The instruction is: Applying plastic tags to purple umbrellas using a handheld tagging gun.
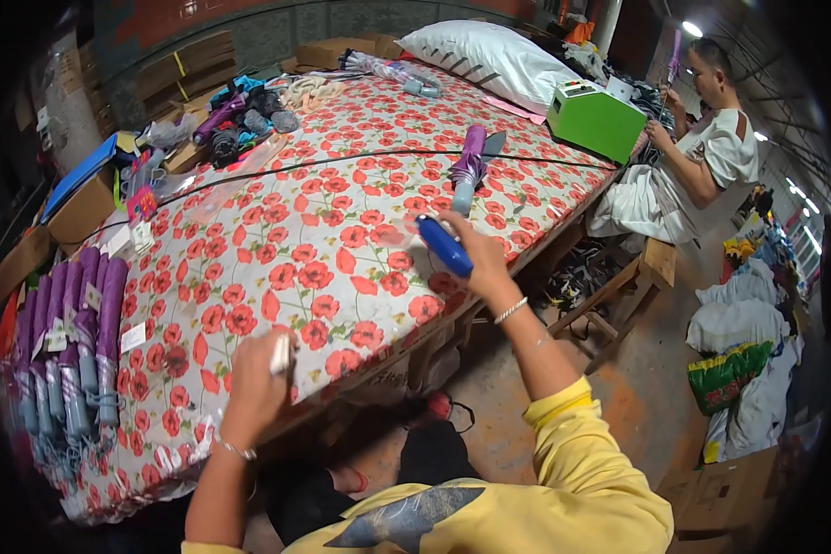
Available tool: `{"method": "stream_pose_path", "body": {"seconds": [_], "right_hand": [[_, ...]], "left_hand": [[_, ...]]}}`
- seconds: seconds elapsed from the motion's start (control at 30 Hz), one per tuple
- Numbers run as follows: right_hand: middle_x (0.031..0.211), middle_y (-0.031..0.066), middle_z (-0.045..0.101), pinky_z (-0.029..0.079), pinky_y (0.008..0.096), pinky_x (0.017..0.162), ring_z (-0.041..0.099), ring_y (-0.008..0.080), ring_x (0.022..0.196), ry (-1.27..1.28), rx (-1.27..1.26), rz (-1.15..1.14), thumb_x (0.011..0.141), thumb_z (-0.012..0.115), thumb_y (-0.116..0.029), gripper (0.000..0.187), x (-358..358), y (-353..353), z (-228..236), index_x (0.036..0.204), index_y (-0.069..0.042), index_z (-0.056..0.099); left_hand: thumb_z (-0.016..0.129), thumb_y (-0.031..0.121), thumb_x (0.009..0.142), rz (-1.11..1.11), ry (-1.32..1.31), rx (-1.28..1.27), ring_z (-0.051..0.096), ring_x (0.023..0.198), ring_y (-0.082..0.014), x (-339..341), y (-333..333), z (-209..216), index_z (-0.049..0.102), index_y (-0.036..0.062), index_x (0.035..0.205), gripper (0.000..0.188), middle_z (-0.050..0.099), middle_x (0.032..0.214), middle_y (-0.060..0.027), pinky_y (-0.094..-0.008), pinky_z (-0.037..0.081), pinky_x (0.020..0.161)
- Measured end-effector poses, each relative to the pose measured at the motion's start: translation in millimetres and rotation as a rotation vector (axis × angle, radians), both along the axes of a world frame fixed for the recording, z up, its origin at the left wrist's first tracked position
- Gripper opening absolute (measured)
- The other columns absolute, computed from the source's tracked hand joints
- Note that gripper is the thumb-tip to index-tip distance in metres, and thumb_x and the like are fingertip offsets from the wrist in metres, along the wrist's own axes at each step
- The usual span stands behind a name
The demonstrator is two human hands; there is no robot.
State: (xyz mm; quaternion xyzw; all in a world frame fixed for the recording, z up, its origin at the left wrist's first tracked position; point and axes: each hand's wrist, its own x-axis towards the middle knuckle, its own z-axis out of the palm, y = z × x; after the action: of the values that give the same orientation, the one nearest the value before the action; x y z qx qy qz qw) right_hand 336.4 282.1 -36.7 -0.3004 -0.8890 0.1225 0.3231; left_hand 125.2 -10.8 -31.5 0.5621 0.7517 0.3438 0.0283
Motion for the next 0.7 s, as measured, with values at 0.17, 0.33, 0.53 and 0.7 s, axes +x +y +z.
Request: {"method": "stream_pose_path", "body": {"seconds": [0.17, 0.33, 0.53, 0.7], "right_hand": [[0.105, 0.0099, 0.065, 0.05, 0.0339, 0.072, 0.066, 0.0256, 0.08, 0.338, -0.08, 0.113, 0.068, 0.071, -0.002, 0.071, 41.8, -81.2, 12.3, 0.131, -0.014, 0.041], [0.121, 0.0124, 0.054, 0.048, 0.0342, 0.088, 0.06, 0.0243, 0.098, 0.776, -0.477, 0.327, 0.071, 0.071, 0.005, 0.068, 121.9, -141.0, 2.8, 0.129, -0.008, 0.04], [0.12, 0.0072, 0.052, 0.045, 0.0278, 0.085, 0.055, 0.0156, 0.098, 0.47, -0.508, 0.173, 0.078, 0.072, -0.009, 0.059, 189.9, -204.8, -6.6, 0.128, -0.009, 0.042], [0.113, 0.0044, 0.058, 0.045, 0.0254, 0.083, 0.056, 0.0122, 0.094, 0.577, -1.026, 0.069, 0.08, 0.071, -0.011, 0.059, 235.5, -237.3, -52.7, 0.13, -0.007, 0.04]], "left_hand": [[0.052, 0.0, 0.085, -0.077, -0.247, 0.258, 0.049, 0.064, -0.013, -11.1, 83.8, 44.7, 0.064, 0.0075, 0.102, 0.022, 0.064, 0.085, -0.0042, -0.0261, 0.04, 0.059], [0.058, 0.0, 0.074, -0.194, -0.073, 0.271, 0.056, 0.072, -0.0256, 18.2, 213.3, 13.9, 0.063, 0.0063, 0.106, 0.033, 0.062, 0.085, -0.0108, -0.0351, 0.046, 0.065], [0.066, 0.015, 0.072, -0.16, 0.076, 0.22, 0.056, 0.091, -0.0349, 85.7, 314.3, -34.4, 0.058, 0.019, 0.122, 0.05, 0.053, 0.107, -0.0177, -0.041, 0.049, 0.075], [0.065, 0.014, 0.076, -0.036, 0.237, 0.118, 0.058, 0.081, -0.0378, 107.5, 330.1, -38.6, 0.055, 0.0211, 0.125, 0.05, 0.052, 0.103, -0.0198, -0.0492, 0.046, 0.074]]}}
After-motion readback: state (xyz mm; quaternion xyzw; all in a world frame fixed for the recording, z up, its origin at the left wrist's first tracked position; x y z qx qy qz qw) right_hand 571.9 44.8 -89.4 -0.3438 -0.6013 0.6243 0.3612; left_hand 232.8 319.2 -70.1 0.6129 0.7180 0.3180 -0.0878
